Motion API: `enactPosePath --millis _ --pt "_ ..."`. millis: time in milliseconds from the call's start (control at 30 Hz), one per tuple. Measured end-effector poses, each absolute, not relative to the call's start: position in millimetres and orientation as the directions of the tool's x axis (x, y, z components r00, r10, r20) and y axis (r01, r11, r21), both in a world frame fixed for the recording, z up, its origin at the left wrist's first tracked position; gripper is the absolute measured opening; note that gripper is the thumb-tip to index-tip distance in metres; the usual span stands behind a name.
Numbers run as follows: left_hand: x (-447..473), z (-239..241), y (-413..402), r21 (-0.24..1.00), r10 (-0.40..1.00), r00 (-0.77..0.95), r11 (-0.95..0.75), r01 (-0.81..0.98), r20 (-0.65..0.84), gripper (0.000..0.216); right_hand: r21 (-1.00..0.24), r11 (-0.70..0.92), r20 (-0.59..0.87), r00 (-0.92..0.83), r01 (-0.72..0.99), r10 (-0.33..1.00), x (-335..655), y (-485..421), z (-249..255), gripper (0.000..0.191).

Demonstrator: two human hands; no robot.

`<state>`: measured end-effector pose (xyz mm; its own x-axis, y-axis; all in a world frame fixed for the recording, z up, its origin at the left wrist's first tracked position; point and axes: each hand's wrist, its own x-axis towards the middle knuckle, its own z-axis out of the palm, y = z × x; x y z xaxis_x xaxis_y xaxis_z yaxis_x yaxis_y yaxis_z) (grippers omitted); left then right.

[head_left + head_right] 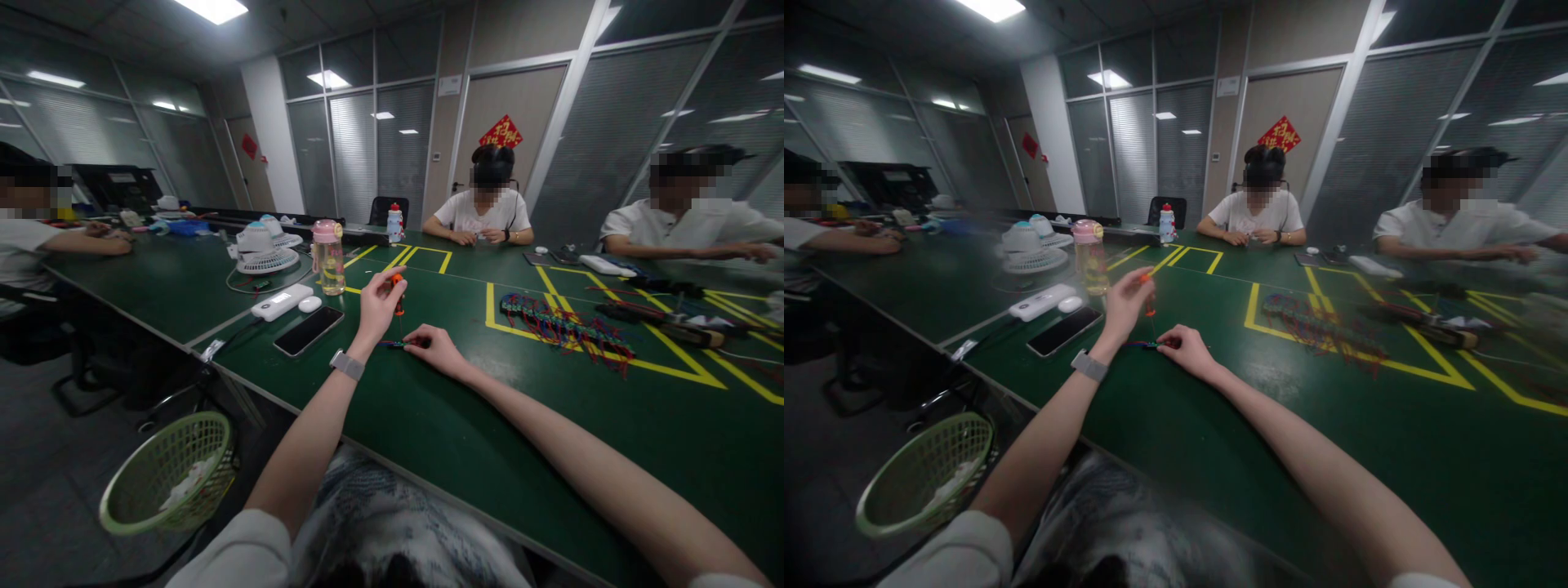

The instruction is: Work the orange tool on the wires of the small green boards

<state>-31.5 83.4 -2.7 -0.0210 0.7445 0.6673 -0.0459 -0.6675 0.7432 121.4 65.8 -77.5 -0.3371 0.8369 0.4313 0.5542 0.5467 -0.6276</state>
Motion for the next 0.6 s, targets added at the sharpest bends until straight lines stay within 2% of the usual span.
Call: enactPosePath --millis 100,267,467,600 --pt "-32.9 -1.6 82.3 0.693 0.69 -0.066 -0.718 0.06 0.721 0.024 -0.626 0.55 0.436 -0.337 0.553 0.834 121.9 66.1 -78.2 0.015" --pt "-30.6 -2.1 82.1 0.773 0.776 0.052 -0.617 -0.15 0.629 0.033 -0.618 0.555 0.443 -0.338 0.556 0.831 122.2 66.6 -79.4 0.015" --pt "-32.4 -2.6 82.8 0.708 0.707 -0.03 -0.706 0.029 0.707 0.025 -0.621 0.548 0.433 -0.338 0.56 0.836 121.4 65.9 -78.4 0.015" --pt "-30.6 -3.3 84.9 0.782 0.78 0.105 -0.592 -0.197 0.617 0.034 -0.62 0.55 0.438 -0.335 0.559 0.834 120.7 65.0 -76.8 0.015"
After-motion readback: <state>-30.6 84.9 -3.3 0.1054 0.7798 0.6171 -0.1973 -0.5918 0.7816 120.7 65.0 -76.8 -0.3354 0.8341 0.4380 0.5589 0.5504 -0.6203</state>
